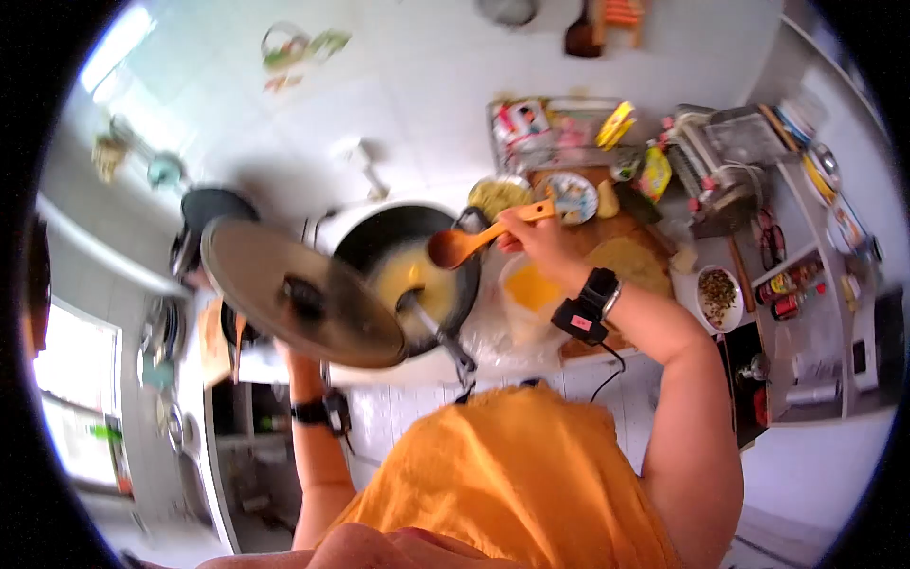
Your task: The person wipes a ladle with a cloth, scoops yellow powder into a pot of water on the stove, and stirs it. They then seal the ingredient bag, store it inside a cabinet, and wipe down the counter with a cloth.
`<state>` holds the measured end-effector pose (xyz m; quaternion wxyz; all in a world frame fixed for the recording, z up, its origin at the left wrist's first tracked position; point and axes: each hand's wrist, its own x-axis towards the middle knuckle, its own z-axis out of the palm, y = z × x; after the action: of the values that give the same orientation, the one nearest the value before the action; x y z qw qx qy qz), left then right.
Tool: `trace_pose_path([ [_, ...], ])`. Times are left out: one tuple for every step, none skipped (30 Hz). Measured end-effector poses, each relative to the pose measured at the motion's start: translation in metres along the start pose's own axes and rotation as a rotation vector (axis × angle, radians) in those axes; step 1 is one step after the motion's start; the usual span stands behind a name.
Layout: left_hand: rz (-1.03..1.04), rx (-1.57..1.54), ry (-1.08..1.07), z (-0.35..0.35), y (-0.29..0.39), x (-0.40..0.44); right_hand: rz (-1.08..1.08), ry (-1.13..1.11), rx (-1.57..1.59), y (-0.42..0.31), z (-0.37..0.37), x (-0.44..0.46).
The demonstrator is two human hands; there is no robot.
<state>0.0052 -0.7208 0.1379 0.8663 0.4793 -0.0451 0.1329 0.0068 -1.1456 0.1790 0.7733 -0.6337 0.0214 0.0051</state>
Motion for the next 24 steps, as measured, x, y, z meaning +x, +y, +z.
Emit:
trace_pose_path([
  [0.04, 0.038, -0.022, 0.012, 0.005, -0.005, 0.028, 0.018, 0.102, -0.015, -0.002, 0.005],
  [0.076, 0.063, -0.032, 0.022, 0.01, -0.01, -0.026, 0.056, 0.099, -0.033, -0.012, 0.013],
  [0.091, 0.084, -0.019, 0.03, 0.015, -0.014, -0.078, 0.018, 0.202, -0.051, -0.024, 0.023],
  [0.106, 0.099, 0.007, 0.037, 0.019, -0.021, -0.122, -0.031, 0.303, -0.068, -0.036, 0.033],
  [0.102, 0.128, 0.055, 0.045, 0.024, -0.022, -0.182, -0.056, 0.249, -0.096, -0.048, 0.041],
  [0.096, 0.156, 0.103, 0.053, 0.03, -0.024, -0.137, -0.081, 0.206, -0.125, -0.062, 0.049],
  [0.071, 0.179, 0.135, 0.049, 0.029, -0.024, -0.223, -0.05, 0.091, -0.143, -0.082, 0.071],
  [0.047, 0.202, 0.171, 0.04, 0.029, -0.024, -0.286, -0.004, 0.03, -0.17, -0.095, 0.085],
  [-0.019, 0.26, 0.227, 0.023, 0.026, -0.022, -0.371, 0.049, -0.02, -0.19, -0.109, 0.105],
  [0.037, 0.221, 0.317, 0.059, 0.033, -0.031, -0.466, 0.106, -0.074, -0.209, -0.118, 0.124],
  [0.02, 0.228, 0.311, 0.044, 0.029, -0.028, -0.545, 0.138, -0.12, -0.227, -0.127, 0.145],
  [0.004, 0.234, 0.31, 0.029, 0.024, -0.027, -0.551, 0.198, -0.129, -0.247, -0.13, 0.162],
  [-0.011, 0.235, 0.365, 0.038, 0.026, -0.028, -0.65, 0.262, -0.178, -0.262, -0.129, 0.182],
  [0.0, 0.23, 0.37, 0.045, 0.025, -0.028, -0.747, 0.326, -0.225, -0.275, -0.126, 0.202],
  [0.01, 0.247, 0.417, 0.053, 0.024, -0.029, -0.754, 0.315, -0.222, -0.291, -0.124, 0.22],
  [0.02, 0.264, 0.465, 0.067, 0.026, -0.032, -0.814, 0.386, -0.365, -0.308, -0.122, 0.235],
  [0.051, 0.258, 0.459, 0.083, 0.026, -0.034, -0.872, 0.458, -0.507, -0.324, -0.119, 0.249],
  [0.062, 0.256, 0.467, 0.088, 0.027, -0.032, -0.878, 0.447, -0.501, -0.337, -0.115, 0.262],
  [0.069, 0.278, 0.406, 0.091, 0.026, -0.032, -0.883, 0.471, -0.517, -0.35, -0.109, 0.271],
  [0.074, 0.301, 0.345, 0.093, 0.024, -0.033, -0.887, 0.494, -0.534, -0.359, -0.104, 0.278],
  [0.079, 0.3, 0.358, 0.092, 0.023, -0.033, -0.889, 0.481, -0.531, -0.367, -0.1, 0.278],
  [0.052, 0.318, 0.341, 0.089, 0.021, -0.032, -0.897, 0.514, -0.63, -0.374, -0.097, 0.279],
  [0.024, 0.337, 0.323, 0.087, 0.02, -0.033, -0.905, 0.549, -0.729, -0.377, -0.092, 0.278],
  [0.027, 0.339, 0.334, 0.093, 0.019, -0.033, -0.904, 0.537, -0.726, -0.377, -0.092, 0.287],
])
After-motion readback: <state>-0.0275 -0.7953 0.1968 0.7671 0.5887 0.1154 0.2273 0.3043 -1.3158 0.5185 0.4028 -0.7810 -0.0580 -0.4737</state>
